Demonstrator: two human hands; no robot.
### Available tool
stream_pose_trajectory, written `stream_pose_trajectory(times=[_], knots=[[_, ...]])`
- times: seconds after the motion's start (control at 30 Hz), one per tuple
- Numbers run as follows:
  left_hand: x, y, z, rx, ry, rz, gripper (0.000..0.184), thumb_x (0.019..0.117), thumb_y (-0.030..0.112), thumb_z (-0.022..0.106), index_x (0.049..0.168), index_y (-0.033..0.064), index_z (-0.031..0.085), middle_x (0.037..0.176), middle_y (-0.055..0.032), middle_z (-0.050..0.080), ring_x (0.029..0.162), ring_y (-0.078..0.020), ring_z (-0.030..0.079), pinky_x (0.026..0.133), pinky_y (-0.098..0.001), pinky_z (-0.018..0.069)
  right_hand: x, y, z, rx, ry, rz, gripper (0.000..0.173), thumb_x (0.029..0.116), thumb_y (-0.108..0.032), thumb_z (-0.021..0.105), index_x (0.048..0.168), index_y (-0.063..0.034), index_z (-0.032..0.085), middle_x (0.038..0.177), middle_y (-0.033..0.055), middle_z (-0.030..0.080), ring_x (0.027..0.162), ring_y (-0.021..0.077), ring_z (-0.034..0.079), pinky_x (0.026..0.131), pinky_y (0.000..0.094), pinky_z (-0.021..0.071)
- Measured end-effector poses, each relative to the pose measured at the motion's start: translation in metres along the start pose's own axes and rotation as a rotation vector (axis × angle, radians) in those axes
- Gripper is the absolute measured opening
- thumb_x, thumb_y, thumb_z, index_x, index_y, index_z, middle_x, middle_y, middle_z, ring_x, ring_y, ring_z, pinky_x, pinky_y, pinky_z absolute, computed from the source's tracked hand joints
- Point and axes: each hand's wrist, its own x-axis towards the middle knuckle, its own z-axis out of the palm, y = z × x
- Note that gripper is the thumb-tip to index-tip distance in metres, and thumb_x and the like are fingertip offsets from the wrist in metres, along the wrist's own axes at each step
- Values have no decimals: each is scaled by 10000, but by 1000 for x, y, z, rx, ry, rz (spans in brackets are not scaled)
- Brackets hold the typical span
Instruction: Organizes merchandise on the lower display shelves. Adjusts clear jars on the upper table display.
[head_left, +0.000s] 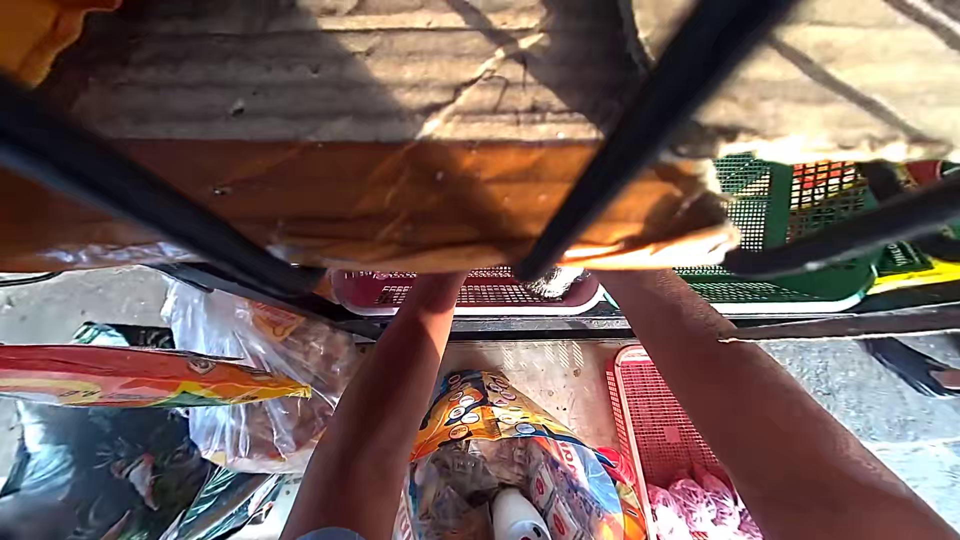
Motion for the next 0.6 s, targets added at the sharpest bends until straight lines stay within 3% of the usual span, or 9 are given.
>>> stream_pose_trajectory(times=[0.03, 0.1, 0.17, 0.23, 0.33, 0.43, 0.5, 0.53, 0.6], knots=[[7, 3, 6, 170, 35, 12, 419, 953, 327, 710, 1247, 30, 681, 1253, -202, 680, 1190, -332, 648, 1029, -528, 500, 2, -4, -6, 14, 131, -40, 263, 882, -253, 750, 1040, -44, 746, 953, 108, 744, 943, 153, 716, 846, 296, 553], [14, 11, 17, 322, 102, 11, 458, 930, 411, 709, 1224, 60, 692, 1224, -226, 683, 1164, -402, 648, 977, -614, 503, 1, 2, 0, 1, 104, -69, 264, 930, -237, 716, 1069, -13, 736, 993, 169, 743, 969, 252, 725, 861, 418, 563], [16, 28, 16, 350, 58, 33, 372, 965, 362, 657, 1209, 86, 706, 1172, -183, 713, 1110, -359, 685, 912, -571, 551, -4, 16, 19, -59, -85, 18, 334, 999, -272, 622, 1161, 7, 710, 1115, 228, 724, 1088, 354, 700, 958, 533, 534], [31, 46, 18, 303, -181, 94, 340, 1024, 222, 585, 1327, 75, 630, 1288, -165, 661, 1224, -310, 628, 1034, -494, 507, -5, 21, 26, -37, -247, 140, 410, 1015, -248, 600, 1289, 56, 629, 1250, 286, 660, 1215, 435, 625, 1043, 613, 469], [87, 68, 44, -46, -295, 221, 417, 1037, 185, 542, 1434, 59, 550, 1422, -153, 586, 1354, -251, 531, 1154, -421, 410, -15, 24, 8, 69, -233, 131, 463, 1021, -202, 585, 1400, 63, 555, 1376, 300, 584, 1272, 442, 589, 1067, 572, 474], [102, 93, 13, -368, -325, 275, 466, 1060, 70, 462, 1490, -92, 386, 1485, -270, 482, 1395, -286, 473, 1171, -384, 367, -26, 35, 10, 155, -119, -21, 517, 1056, -378, 501, 1426, -25, 578, 1507, 249, 504, 1388, 417, 491, 1116, 574, 394], [105, 85, 13, -516, -262, 249, 382, 1016, 57, 512, 1375, -73, 517, 1376, -230, 576, 1293, -236, 559, 1101, -345, 438, -30, 38, 19, 152, -123, -149, 695, 1032, -574, 426, 1551, -112, 457, 1629, 222, 356, 1523, 426, 296, 1174, 669, 252], [100, 79, 20, -715, -248, 203, 345, 1022, 52, 443, 1311, -67, 587, 1291, -190, 627, 1203, -182, 593, 1039, -308, 471, -33, 39, 26, 136, -126, -221, 770, 1015, -634, 407, 1598, -132, 378, 1663, 228, 285, 1555, 442, 205, 1190, 709, 180], [89, 79, 31, -1066, -256, 6, 374, 1095, 131, 316, 1265, -46, 598, 1184, -145, 643, 1097, -144, 618, 966, -297, 515, -35, 41, 44, 83, -89, -326, 801, 1027, -629, 391, 1626, -105, 303, 1673, 229, 261, 1561, 452, 174, 1185, 750, 116]])
